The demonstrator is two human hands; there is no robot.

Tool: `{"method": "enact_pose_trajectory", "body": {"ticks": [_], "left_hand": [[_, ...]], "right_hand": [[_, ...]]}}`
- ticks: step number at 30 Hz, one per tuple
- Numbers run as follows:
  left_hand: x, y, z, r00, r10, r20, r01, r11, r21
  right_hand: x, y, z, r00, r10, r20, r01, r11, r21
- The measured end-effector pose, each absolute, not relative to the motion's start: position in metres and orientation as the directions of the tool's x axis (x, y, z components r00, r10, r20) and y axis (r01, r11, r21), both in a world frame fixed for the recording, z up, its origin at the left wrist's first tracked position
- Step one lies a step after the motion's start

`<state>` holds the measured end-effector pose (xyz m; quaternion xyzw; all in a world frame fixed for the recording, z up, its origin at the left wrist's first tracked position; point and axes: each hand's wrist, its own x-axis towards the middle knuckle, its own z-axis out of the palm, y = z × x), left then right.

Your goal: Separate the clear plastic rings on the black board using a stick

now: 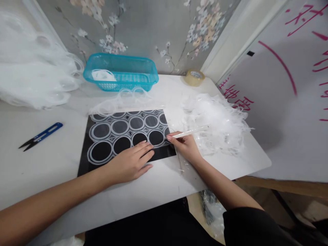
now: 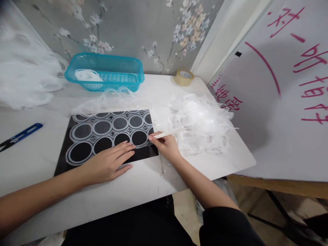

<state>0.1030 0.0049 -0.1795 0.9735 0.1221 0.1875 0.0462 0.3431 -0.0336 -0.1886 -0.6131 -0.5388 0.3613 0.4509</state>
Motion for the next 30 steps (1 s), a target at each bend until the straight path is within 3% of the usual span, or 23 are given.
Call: {"method": "enact_pose_trajectory", "body": {"ticks": [9, 14, 20, 25, 27, 30], "left_hand": [[0.130, 0.028, -0.172, 0.865, 0.440, 0.241, 0.375, -0.886, 0.272], [0.143, 0.036, -0.173, 0.862, 0.473, 0.179, 0.393, -0.849, 0.354], [0.145, 0.044, -0.174, 0.900, 0.413, 0.139, 0.335, -0.860, 0.385], [0.142, 0.048, -0.172, 0.928, 0.303, 0.217, 0.235, -0.928, 0.287], [0.137, 0.046, -0.169, 0.899, 0.325, 0.294, 0.248, -0.930, 0.272], [0.130, 0.044, -0.164, 0.831, 0.424, 0.360, 0.303, -0.887, 0.347]], "right_hand": [[0.341, -0.039, -0.179, 0.266, 0.957, 0.112, 0.292, 0.031, -0.956], [0.346, -0.037, -0.181, 0.280, 0.958, 0.054, 0.320, -0.040, -0.947], [0.347, -0.035, -0.186, 0.201, 0.975, 0.091, 0.334, 0.019, -0.942], [0.348, -0.034, -0.188, 0.175, 0.981, 0.085, 0.361, 0.017, -0.932], [0.348, -0.033, -0.186, 0.180, 0.982, 0.064, 0.361, -0.006, -0.932], [0.348, -0.033, -0.184, 0.181, 0.983, 0.027, 0.371, -0.043, -0.928]]}}
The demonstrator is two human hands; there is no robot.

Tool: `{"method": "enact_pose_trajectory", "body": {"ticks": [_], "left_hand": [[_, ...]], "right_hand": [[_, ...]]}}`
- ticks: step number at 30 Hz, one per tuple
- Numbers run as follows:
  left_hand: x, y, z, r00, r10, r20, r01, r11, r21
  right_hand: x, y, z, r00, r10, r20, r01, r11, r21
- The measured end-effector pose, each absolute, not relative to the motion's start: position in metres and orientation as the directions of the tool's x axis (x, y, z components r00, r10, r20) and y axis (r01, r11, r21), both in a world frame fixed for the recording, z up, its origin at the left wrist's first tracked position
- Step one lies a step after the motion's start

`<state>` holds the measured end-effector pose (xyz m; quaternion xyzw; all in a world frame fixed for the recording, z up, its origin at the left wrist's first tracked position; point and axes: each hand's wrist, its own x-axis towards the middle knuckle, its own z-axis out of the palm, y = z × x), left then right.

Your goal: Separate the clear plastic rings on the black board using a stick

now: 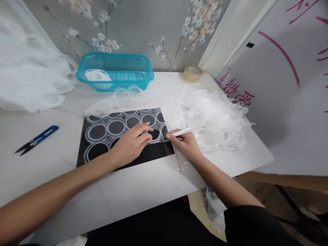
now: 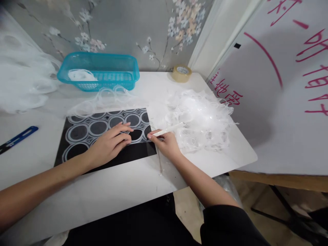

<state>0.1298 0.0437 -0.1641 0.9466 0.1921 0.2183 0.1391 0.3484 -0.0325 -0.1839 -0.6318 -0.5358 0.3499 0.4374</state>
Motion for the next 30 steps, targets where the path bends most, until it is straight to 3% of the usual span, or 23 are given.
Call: {"method": "enact_pose_trajectory", "body": {"ticks": [3, 6, 18, 22, 27, 30], "left_hand": [[0.126, 0.044, -0.165, 0.814, 0.502, 0.291, 0.361, -0.831, 0.424], [0.127, 0.045, -0.172, 0.847, 0.490, 0.207, 0.381, -0.830, 0.406], [0.135, 0.044, -0.174, 0.881, 0.433, 0.191, 0.349, -0.866, 0.357], [0.134, 0.043, -0.177, 0.872, 0.418, 0.255, 0.329, -0.886, 0.326], [0.134, 0.042, -0.178, 0.857, 0.425, 0.289, 0.333, -0.888, 0.318], [0.134, 0.043, -0.179, 0.849, 0.451, 0.277, 0.335, -0.863, 0.379]], "right_hand": [[0.348, -0.033, -0.182, 0.185, 0.983, 0.010, 0.369, -0.060, -0.927], [0.347, -0.034, -0.180, 0.188, 0.982, 0.002, 0.364, -0.068, -0.929], [0.346, -0.038, -0.177, 0.304, 0.950, 0.074, 0.380, -0.049, -0.924], [0.344, -0.042, -0.177, 0.176, 0.973, 0.148, 0.426, 0.061, -0.903], [0.337, -0.038, -0.181, -0.121, 0.934, 0.336, 0.614, 0.336, -0.714], [0.332, -0.034, -0.185, -0.220, 0.919, 0.328, 0.628, 0.391, -0.673]]}}
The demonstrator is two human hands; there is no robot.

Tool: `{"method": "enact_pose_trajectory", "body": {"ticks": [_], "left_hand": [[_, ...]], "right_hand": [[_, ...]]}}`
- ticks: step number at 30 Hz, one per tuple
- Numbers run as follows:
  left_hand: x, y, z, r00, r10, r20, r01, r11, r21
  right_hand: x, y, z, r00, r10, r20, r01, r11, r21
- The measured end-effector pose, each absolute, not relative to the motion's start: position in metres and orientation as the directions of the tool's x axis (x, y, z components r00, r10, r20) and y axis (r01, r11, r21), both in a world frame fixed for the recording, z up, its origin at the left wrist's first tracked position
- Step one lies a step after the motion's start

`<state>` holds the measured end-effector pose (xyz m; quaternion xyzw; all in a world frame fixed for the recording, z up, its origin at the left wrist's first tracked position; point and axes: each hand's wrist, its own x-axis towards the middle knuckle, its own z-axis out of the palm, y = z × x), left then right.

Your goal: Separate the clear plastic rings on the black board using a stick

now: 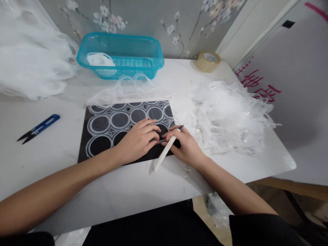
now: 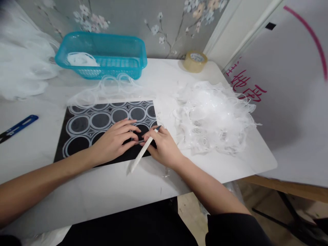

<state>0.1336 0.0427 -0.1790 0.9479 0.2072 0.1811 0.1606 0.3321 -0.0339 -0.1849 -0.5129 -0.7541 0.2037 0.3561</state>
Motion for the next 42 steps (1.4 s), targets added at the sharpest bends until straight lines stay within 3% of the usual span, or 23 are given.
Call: {"method": "enact_pose_trajectory", "body": {"ticks": [5, 14, 22, 31, 42], "left_hand": [[0.132, 0.046, -0.181, 0.842, 0.498, 0.208, 0.368, -0.811, 0.455], [0.131, 0.046, -0.183, 0.845, 0.486, 0.223, 0.358, -0.824, 0.439], [0.136, 0.042, -0.177, 0.881, 0.398, 0.256, 0.306, -0.892, 0.332], [0.127, 0.046, -0.168, 0.922, 0.251, 0.294, 0.225, -0.967, 0.120], [0.141, 0.049, -0.172, 0.903, 0.319, 0.286, 0.259, -0.938, 0.229]], "right_hand": [[0.332, -0.032, -0.188, -0.225, 0.931, 0.288, 0.605, 0.365, -0.707], [0.333, -0.032, -0.188, -0.228, 0.935, 0.273, 0.577, 0.355, -0.735], [0.332, -0.032, -0.187, -0.218, 0.947, 0.236, 0.580, 0.320, -0.749], [0.331, -0.033, -0.185, -0.201, 0.955, 0.219, 0.577, 0.296, -0.761], [0.333, -0.032, -0.188, -0.200, 0.957, 0.211, 0.548, 0.288, -0.785]]}}
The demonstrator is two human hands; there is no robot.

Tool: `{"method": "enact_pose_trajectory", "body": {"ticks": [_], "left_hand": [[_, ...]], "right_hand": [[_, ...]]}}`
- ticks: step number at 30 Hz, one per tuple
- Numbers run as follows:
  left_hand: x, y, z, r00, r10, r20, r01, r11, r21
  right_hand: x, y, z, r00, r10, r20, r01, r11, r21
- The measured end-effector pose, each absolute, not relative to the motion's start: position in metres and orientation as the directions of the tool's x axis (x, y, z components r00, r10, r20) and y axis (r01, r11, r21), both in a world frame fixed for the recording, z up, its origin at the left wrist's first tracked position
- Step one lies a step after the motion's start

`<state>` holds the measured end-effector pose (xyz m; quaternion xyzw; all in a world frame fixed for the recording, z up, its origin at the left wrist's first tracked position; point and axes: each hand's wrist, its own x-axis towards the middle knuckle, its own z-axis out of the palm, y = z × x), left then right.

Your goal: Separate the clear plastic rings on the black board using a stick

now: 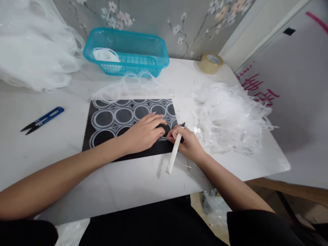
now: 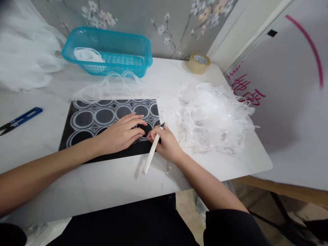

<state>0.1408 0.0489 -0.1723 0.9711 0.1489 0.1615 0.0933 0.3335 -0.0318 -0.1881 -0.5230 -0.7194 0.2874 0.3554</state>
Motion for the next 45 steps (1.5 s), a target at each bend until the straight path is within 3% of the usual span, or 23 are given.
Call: {"method": "enact_pose_trajectory", "body": {"ticks": [6, 10, 14, 17, 19, 23, 27, 37, 45], "left_hand": [[0.147, 0.048, -0.171, 0.921, 0.335, 0.197, 0.277, -0.921, 0.272], [0.148, 0.048, -0.170, 0.929, 0.311, 0.200, 0.267, -0.939, 0.217], [0.119, 0.060, -0.155, 0.885, 0.372, 0.279, 0.342, -0.927, 0.152], [0.074, 0.064, -0.136, 0.771, 0.506, 0.386, 0.441, -0.862, 0.250], [0.041, 0.055, -0.130, 0.685, 0.572, 0.451, 0.484, -0.820, 0.304], [-0.009, 0.014, -0.140, 0.768, 0.465, 0.441, 0.411, -0.885, 0.217], [-0.036, -0.029, -0.159, 0.827, 0.403, 0.392, 0.412, -0.909, 0.065], [-0.050, -0.051, -0.179, 0.830, 0.494, 0.261, 0.483, -0.869, 0.110], [-0.049, -0.050, -0.185, 0.837, 0.518, 0.176, 0.494, -0.854, 0.164]], "right_hand": [[0.333, -0.031, -0.188, -0.198, 0.956, 0.216, 0.563, 0.291, -0.773], [0.332, -0.032, -0.191, -0.206, 0.958, 0.198, 0.587, 0.283, -0.758], [0.334, -0.037, -0.189, -0.158, 0.961, 0.226, 0.615, 0.275, -0.739], [0.333, -0.040, -0.181, -0.019, 0.967, 0.255, 0.603, 0.215, -0.768], [0.324, -0.040, -0.174, 0.019, 0.982, 0.189, 0.537, 0.149, -0.830], [0.282, -0.032, -0.161, -0.145, 0.989, 0.007, 0.337, 0.056, -0.940], [0.231, -0.017, -0.156, -0.287, 0.958, 0.009, 0.319, 0.104, -0.942], [0.183, -0.005, -0.168, -0.334, 0.938, -0.095, 0.309, 0.013, -0.951], [0.184, -0.008, -0.173, -0.391, 0.920, 0.009, 0.373, 0.167, -0.913]]}}
